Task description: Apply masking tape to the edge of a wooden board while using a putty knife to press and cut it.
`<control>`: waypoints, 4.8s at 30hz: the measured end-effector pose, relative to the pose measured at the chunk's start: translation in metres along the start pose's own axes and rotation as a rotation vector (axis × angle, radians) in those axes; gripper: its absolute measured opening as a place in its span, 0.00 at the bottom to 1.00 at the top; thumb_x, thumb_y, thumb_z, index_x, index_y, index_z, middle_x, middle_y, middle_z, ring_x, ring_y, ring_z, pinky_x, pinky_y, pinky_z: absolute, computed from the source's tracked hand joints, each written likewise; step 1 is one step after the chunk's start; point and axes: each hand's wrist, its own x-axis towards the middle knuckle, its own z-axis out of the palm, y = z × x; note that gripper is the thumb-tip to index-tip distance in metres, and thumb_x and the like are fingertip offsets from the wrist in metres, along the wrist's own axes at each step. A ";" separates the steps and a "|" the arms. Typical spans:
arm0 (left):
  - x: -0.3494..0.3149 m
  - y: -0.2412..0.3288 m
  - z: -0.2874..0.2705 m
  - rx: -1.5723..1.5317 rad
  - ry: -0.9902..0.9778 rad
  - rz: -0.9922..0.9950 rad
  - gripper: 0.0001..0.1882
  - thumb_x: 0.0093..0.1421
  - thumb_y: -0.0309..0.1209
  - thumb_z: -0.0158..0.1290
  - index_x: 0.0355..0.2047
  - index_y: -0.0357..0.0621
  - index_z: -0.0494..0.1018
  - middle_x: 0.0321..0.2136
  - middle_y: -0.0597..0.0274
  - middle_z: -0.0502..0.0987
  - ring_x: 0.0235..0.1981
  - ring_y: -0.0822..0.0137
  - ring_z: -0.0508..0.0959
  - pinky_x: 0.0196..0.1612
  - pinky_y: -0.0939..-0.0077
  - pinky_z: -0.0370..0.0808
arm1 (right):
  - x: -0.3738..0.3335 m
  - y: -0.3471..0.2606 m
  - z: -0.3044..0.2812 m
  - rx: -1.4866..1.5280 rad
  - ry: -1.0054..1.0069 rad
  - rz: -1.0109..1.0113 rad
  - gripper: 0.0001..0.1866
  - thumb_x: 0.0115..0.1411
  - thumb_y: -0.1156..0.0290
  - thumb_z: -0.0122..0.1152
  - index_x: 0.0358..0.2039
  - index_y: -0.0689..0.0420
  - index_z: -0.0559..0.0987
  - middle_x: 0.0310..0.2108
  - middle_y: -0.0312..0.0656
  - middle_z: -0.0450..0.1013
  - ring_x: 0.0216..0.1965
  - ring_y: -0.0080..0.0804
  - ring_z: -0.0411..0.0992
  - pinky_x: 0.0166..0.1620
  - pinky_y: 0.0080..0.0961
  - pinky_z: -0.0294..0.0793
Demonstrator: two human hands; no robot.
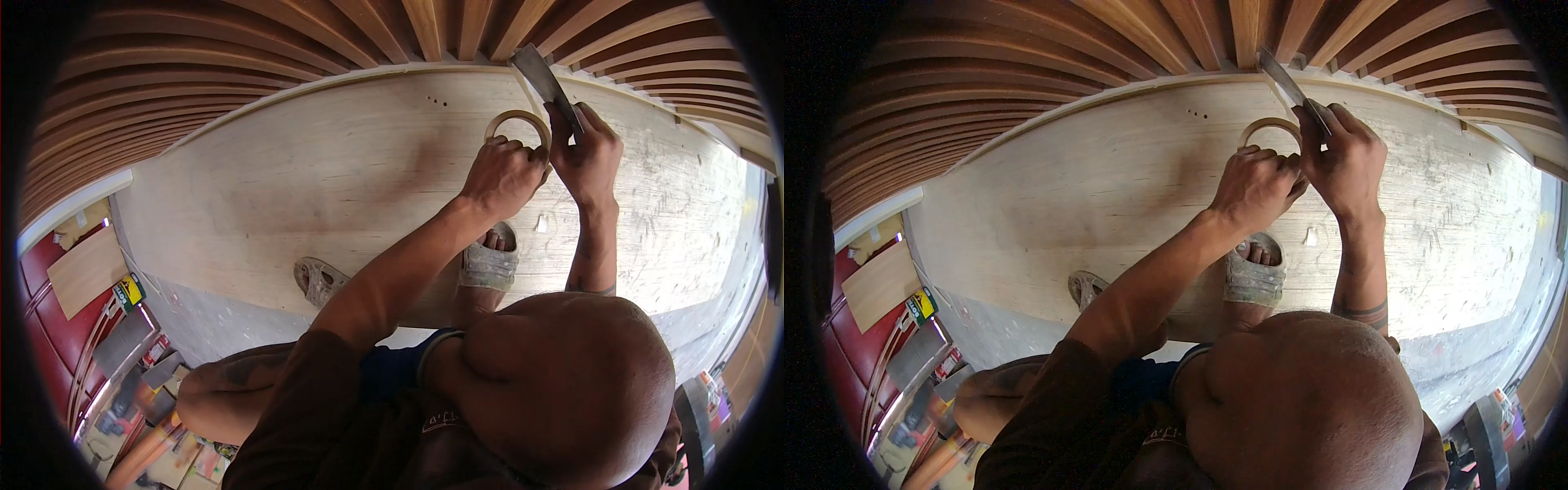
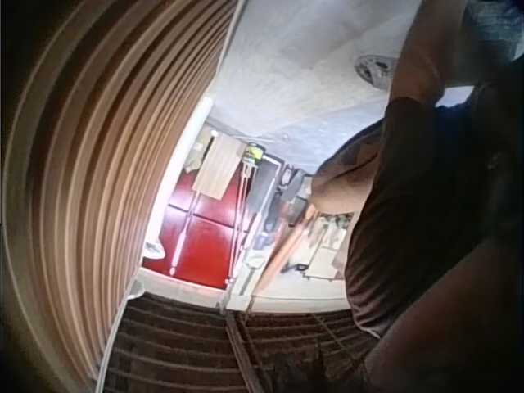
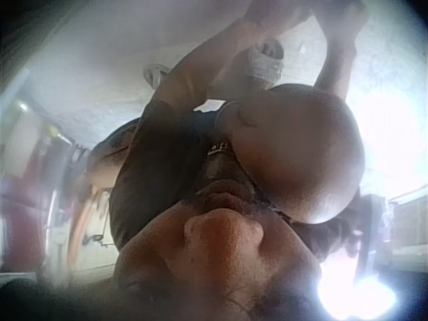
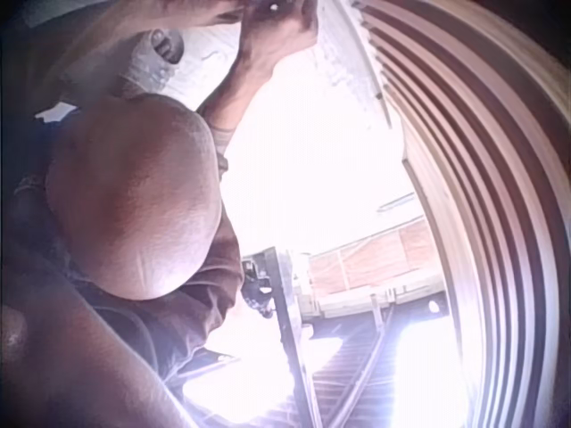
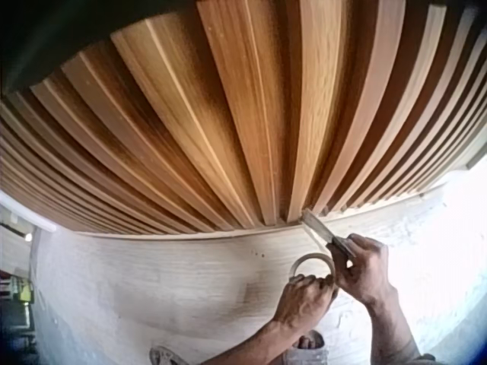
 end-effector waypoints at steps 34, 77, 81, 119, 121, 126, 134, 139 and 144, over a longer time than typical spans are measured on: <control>0.002 0.000 -0.002 0.019 0.066 0.020 0.12 0.58 0.36 0.67 0.31 0.44 0.77 0.21 0.56 0.79 0.26 0.52 0.82 0.36 0.55 0.78 | 0.000 0.010 -0.004 0.051 -0.046 0.030 0.05 0.61 0.75 0.71 0.38 0.58 0.87 0.26 0.45 0.75 0.21 0.45 0.72 0.27 0.36 0.72; -0.038 0.004 -0.077 0.127 0.162 0.076 0.13 0.50 0.27 0.75 0.29 0.39 0.79 0.20 0.54 0.79 0.21 0.52 0.79 0.28 0.60 0.75 | -0.014 0.001 0.027 0.217 0.004 -0.034 0.15 0.61 0.71 0.70 0.48 0.56 0.85 0.28 0.44 0.75 0.29 0.49 0.77 0.31 0.44 0.75; -0.039 -0.003 -0.076 0.132 0.111 0.114 0.13 0.50 0.27 0.75 0.28 0.39 0.79 0.20 0.54 0.78 0.21 0.52 0.78 0.27 0.60 0.75 | -0.017 0.000 0.029 0.243 -0.017 -0.020 0.15 0.60 0.72 0.70 0.48 0.57 0.84 0.28 0.44 0.75 0.29 0.50 0.76 0.32 0.44 0.76; -0.047 -0.046 -0.119 0.353 0.335 -0.202 0.13 0.51 0.25 0.73 0.23 0.40 0.75 0.18 0.54 0.79 0.18 0.52 0.81 0.25 0.63 0.78 | -0.019 0.011 0.029 0.271 0.060 0.101 0.04 0.64 0.72 0.68 0.34 0.58 0.85 0.25 0.46 0.75 0.23 0.51 0.74 0.27 0.44 0.72; -0.040 -0.056 -0.119 0.385 0.365 -0.333 0.14 0.54 0.28 0.71 0.20 0.39 0.75 0.16 0.55 0.79 0.16 0.53 0.81 0.24 0.64 0.77 | -0.020 0.008 0.029 0.267 0.070 0.099 0.04 0.64 0.72 0.68 0.34 0.58 0.85 0.25 0.45 0.75 0.23 0.51 0.74 0.26 0.44 0.72; -0.022 -0.070 -0.119 0.414 0.494 -0.366 0.13 0.56 0.29 0.69 0.22 0.35 0.78 0.17 0.53 0.81 0.18 0.52 0.83 0.25 0.63 0.78 | -0.021 -0.002 0.033 0.233 0.114 0.098 0.04 0.64 0.72 0.69 0.33 0.58 0.84 0.25 0.45 0.74 0.23 0.51 0.74 0.26 0.44 0.72; -0.005 -0.064 -0.117 0.387 0.622 -0.437 0.12 0.56 0.29 0.68 0.23 0.34 0.79 0.20 0.53 0.84 0.20 0.56 0.85 0.27 0.63 0.79 | -0.027 -0.012 0.041 0.229 0.150 0.137 0.06 0.62 0.73 0.69 0.29 0.59 0.81 0.23 0.45 0.72 0.22 0.51 0.73 0.24 0.45 0.71; 0.003 -0.065 -0.114 0.405 0.659 -0.567 0.11 0.57 0.28 0.67 0.23 0.32 0.79 0.19 0.53 0.83 0.19 0.58 0.84 0.27 0.65 0.78 | -0.041 -0.041 0.056 0.206 0.125 0.194 0.13 0.60 0.71 0.69 0.46 0.57 0.84 0.27 0.45 0.75 0.26 0.49 0.77 0.29 0.44 0.76; 0.004 -0.065 -0.112 0.336 0.686 -0.541 0.12 0.56 0.28 0.68 0.23 0.32 0.79 0.18 0.52 0.83 0.18 0.57 0.83 0.27 0.64 0.78 | -0.053 -0.055 0.063 0.328 0.027 0.137 0.16 0.59 0.71 0.69 0.48 0.58 0.83 0.28 0.45 0.75 0.27 0.49 0.77 0.31 0.43 0.77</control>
